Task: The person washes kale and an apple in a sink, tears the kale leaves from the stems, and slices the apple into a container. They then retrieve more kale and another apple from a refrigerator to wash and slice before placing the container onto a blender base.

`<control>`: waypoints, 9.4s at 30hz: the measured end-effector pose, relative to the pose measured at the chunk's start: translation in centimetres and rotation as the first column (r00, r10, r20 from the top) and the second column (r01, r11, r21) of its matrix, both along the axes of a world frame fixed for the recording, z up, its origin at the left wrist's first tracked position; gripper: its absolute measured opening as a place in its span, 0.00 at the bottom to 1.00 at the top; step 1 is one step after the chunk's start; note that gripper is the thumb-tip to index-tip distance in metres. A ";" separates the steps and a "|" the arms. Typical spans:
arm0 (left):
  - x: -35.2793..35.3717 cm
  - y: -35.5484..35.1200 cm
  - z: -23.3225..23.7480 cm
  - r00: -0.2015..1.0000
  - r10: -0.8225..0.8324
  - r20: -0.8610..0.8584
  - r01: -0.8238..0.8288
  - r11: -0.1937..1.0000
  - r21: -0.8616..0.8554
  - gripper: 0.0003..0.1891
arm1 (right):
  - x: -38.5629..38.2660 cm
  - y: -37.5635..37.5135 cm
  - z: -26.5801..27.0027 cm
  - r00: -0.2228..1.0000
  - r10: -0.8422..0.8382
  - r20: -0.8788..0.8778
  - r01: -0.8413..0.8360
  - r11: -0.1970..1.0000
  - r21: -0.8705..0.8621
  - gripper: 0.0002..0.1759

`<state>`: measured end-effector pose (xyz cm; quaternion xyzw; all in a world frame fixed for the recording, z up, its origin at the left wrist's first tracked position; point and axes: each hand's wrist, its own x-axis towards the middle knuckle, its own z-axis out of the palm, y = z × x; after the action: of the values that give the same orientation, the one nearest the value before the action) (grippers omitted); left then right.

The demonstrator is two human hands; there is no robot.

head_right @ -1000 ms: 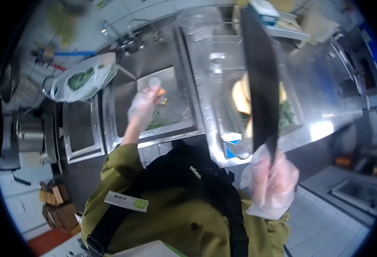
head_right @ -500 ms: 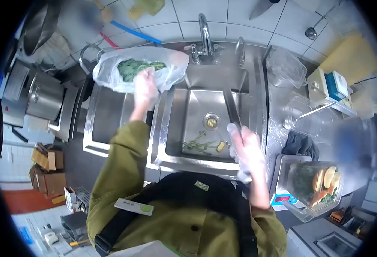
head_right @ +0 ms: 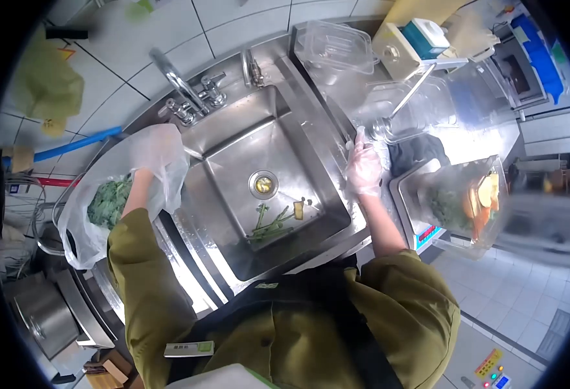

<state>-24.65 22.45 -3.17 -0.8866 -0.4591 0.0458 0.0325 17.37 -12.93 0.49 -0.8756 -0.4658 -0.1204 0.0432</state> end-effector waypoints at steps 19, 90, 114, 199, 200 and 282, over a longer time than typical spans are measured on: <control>-0.9 -4.4 8.2 0.941 0.276 0.194 -0.148 0.854 -0.498 0.23 | -6.6 17.1 3.1 0.746 0.634 -0.201 -0.470 0.716 0.516 0.15; 17.3 -18.3 -2.1 -0.324 0.935 0.147 0.512 0.304 -0.803 0.21 | -9.9 16.7 -10.3 -0.303 -0.090 -0.949 -0.145 0.988 -0.047 0.21; 24.2 -22.8 -6.1 -0.482 0.876 0.011 0.373 0.217 -0.902 0.19 | -5.9 31.9 4.3 0.378 0.835 -0.401 -0.860 0.477 0.183 0.18; 27.4 -44.7 24.4 -0.256 0.450 0.855 0.728 0.672 -0.136 0.51 | -6.5 -22.1 24.0 0.869 0.334 -0.364 -0.213 0.918 0.334 0.10; 28.6 -46.1 25.0 -0.305 0.424 0.853 0.722 0.687 -0.083 0.51 | -5.9 -23.3 24.8 0.878 0.352 -0.326 -0.218 0.898 0.382 0.10; 43.2 -49.9 31.8 0.346 0.662 0.664 0.684 0.307 -0.662 0.41 | 21.1 -28.1 32.3 0.299 0.554 -0.777 -0.347 0.822 0.452 0.11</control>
<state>18.50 -27.45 28.60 -0.5562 -0.2457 -0.2106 -0.7654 38.51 -41.02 32.82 -0.6276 -0.5848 0.3256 0.3977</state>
